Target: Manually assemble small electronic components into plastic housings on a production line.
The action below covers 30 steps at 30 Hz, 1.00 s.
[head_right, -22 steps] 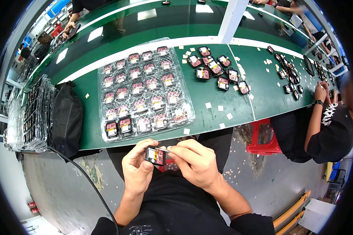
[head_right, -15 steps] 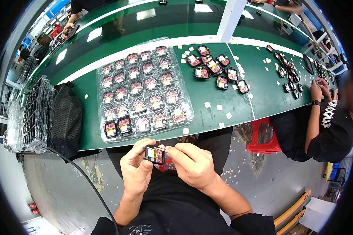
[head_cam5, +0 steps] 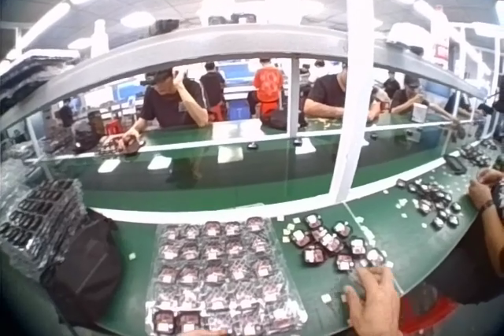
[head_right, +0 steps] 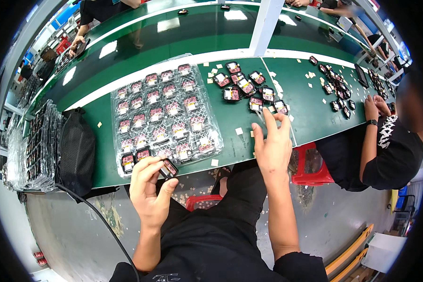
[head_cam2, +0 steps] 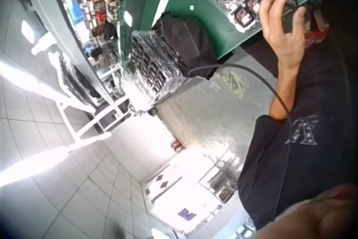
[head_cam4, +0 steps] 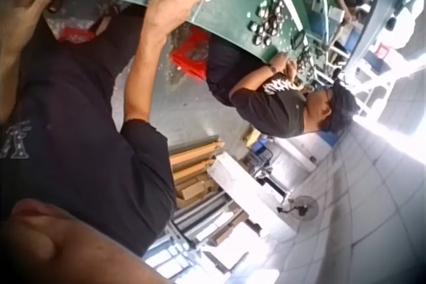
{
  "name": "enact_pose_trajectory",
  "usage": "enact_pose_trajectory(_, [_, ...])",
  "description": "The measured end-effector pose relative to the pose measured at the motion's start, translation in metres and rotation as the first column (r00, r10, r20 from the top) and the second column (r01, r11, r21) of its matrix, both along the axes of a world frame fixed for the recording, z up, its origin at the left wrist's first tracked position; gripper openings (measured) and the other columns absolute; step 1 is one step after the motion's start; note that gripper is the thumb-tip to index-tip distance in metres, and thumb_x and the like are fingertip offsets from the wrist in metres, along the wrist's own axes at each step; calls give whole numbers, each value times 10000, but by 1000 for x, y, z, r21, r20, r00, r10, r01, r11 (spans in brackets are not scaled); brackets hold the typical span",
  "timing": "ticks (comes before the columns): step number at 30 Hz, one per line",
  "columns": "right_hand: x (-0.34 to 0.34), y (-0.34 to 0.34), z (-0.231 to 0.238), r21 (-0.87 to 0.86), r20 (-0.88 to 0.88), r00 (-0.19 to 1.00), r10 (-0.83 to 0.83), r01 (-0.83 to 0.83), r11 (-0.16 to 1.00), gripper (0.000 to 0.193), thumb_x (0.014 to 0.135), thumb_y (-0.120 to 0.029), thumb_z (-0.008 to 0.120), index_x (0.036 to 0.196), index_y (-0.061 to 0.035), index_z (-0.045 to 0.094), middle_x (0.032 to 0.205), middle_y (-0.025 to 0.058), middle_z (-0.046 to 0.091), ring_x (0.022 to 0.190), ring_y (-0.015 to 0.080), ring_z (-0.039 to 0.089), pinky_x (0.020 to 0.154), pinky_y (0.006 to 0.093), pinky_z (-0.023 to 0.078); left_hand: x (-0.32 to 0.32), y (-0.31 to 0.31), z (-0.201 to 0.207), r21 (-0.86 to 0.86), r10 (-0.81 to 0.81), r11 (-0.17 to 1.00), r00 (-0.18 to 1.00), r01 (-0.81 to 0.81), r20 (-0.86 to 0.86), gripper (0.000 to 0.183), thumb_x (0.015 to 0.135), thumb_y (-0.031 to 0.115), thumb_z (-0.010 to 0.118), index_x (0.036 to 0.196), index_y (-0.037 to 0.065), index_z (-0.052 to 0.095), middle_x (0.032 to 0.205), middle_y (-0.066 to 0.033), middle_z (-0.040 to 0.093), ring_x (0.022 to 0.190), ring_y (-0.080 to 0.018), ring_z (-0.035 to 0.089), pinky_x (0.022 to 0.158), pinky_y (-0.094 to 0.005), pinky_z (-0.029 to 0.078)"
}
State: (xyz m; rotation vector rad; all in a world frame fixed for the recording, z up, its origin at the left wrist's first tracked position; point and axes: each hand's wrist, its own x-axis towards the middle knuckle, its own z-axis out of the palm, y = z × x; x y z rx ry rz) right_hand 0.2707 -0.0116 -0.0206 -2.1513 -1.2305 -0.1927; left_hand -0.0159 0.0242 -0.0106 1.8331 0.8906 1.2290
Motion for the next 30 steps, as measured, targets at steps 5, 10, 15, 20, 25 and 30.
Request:
enact_pose_trajectory(5, [11,7,-4,-66,107,993,43,-36,997,347,929,-248,779,1228,-93,697,1273,148,591,810,384,702,717,480,562,14,14,0,178,288,951,933,-253,-213,302,793,26,855,1046,12,692,1186,-152,644,1162,-335,639,953,-422,521])
enact_pose_trajectory(10, [4,2,-6,-74,37,997,71,-68,995,274,901,-259,802,1057,-62,692,1313,134,624,838,385,715,728,468,563,17,13,0,307,402,908,794,-284,-456,232,807,121,867,948,80,687,1161,-103,623,1298,-391,557,1159,-620,325])
enact_pose_trajectory(15, [-5,-4,3,-58,-61,995,83,-87,995,234,906,-213,791,948,-32,648,1308,140,657,819,379,710,727,460,556,17,12,0,320,433,899,709,-299,-556,230,830,254,867,945,123,716,1121,-66,609,1316,-391,513,1180,-746,165])
enact_pose_trajectory(20, [-3,-6,-1,-39,-36,986,162,-163,986,251,871,-179,828,927,-27,636,1279,148,664,806,375,705,684,453,553,21,10,4,369,473,878,673,-305,-569,270,826,249,869,1037,130,749,1151,-67,610,1320,-413,501,1181,-739,163])
enact_pose_trajectory(25, [-27,-11,5,203,-92,962,257,-235,951,280,805,-96,882,903,-20,630,1205,161,677,643,249,649,540,346,501,19,-2,3,442,316,878,915,-182,-250,423,758,100,899,1152,93,748,1206,-131,611,1275,-426,567,1118,-586,430])
enact_pose_trajectory(30, [-76,-38,23,489,-717,393,575,-303,818,243,849,7,851,879,12,610,1212,123,634,690,13,496,572,200,411,37,-16,-4,392,32,920,992,17,-119,529,755,53,903,1238,4,692,1298,-184,621,1221,-417,646,1022,-503,573])
